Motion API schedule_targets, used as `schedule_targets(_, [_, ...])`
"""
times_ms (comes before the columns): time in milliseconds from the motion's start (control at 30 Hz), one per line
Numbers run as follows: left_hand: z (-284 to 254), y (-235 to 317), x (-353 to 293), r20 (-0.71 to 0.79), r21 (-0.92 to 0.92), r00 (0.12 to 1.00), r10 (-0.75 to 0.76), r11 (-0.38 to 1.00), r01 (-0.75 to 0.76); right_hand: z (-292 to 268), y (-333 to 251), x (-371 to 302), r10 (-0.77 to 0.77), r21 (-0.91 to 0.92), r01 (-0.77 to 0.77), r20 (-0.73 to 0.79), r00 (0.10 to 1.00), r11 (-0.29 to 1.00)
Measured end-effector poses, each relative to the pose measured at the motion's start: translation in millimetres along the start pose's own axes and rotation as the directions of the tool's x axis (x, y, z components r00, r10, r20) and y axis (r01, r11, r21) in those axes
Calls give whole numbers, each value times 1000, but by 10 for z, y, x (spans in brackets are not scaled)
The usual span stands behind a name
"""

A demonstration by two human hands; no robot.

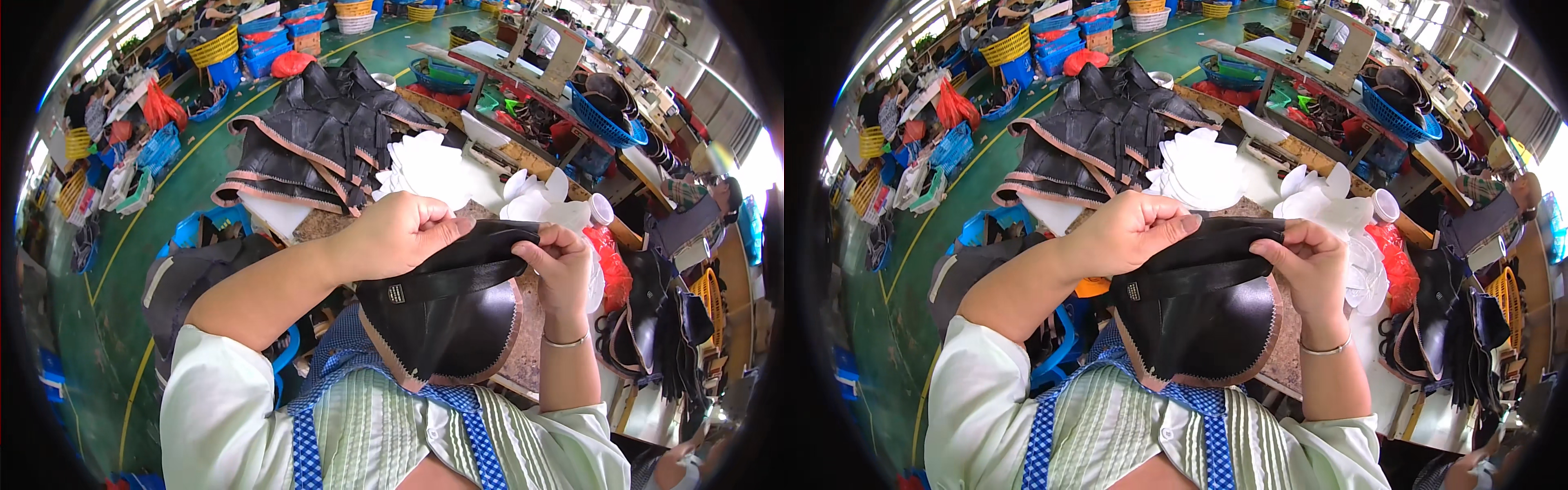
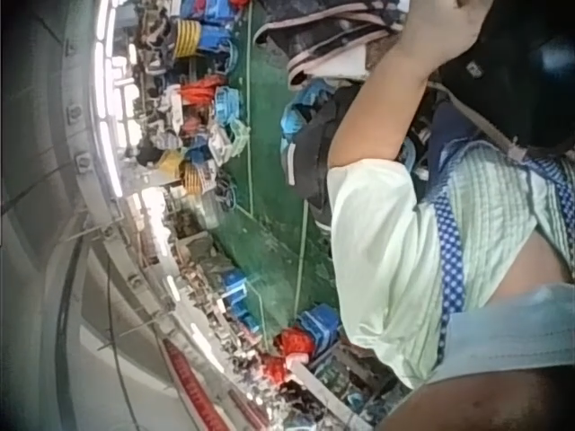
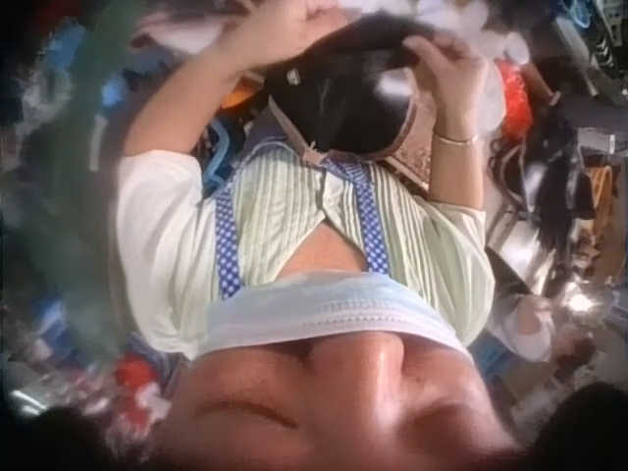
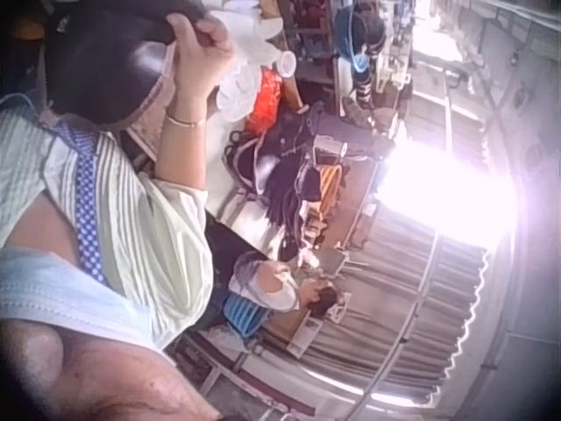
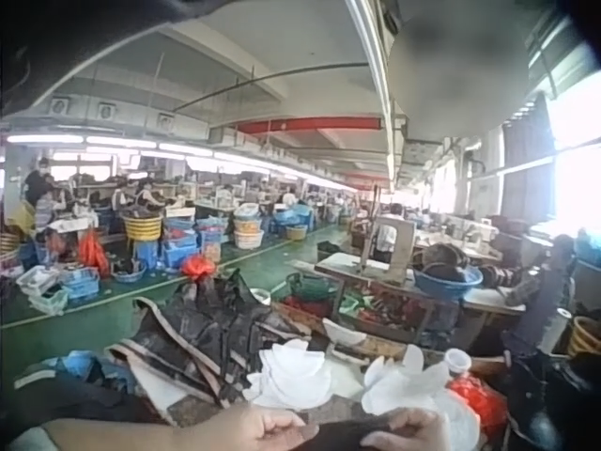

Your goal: Assembling shoe components by inserting white stiffeners into black leather upper pieces at a factory workbench.

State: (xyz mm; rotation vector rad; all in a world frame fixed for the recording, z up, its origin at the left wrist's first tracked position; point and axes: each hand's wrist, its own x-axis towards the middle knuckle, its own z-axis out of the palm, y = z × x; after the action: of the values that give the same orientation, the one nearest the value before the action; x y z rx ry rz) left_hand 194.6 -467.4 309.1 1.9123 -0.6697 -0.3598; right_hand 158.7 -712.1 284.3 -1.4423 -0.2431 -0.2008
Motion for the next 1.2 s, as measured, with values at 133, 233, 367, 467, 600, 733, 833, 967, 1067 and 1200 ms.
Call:
schedule_targets(133, [61,57,-166,-56,-127,998,12,992,-19,44,12,-72,-85,-39,84,-38,996,996])
schedule_targets(233, [79,15,-200,-60,-111,994,86,990,-92,63,-10,-129,-131,-82,127,-47,990,989])
schedule_targets(367, [84,107,-238,-75,-9,992,100,995,-101,85,-40,-179,-180,-90,173,-78,981,981])
schedule_targets(467, [119,116,-268,-128,24,980,155,988,-153,55,-50,-214,-166,-100,160,-61,984,982])
schedule_targets(600, [123,173,-308,-142,173,947,288,949,-263,66,-196,-89,-153,-10,155,71,986,988])
schedule_targets(733, [85,251,-246,-46,227,880,473,863,-452,-107,-472,151,19,-314,216,604,797,925])
schedule_targets(833, [-172,356,-190,347,474,933,93,841,-260,-83,-607,221,56,-336,209,632,773,918])
schedule_targets(967, [-386,332,-213,487,339,863,131,883,-326,-238,-669,346,162,-461,188,620,768,867])
schedule_targets(1067, [-308,443,-325,464,342,881,95,898,-276,-137,-729,344,133,-548,422,709,693,722])
schedule_targets(1200, [-256,567,-438,454,451,891,31,854,-259,244,-615,210,18,-423,602,827,562,677])
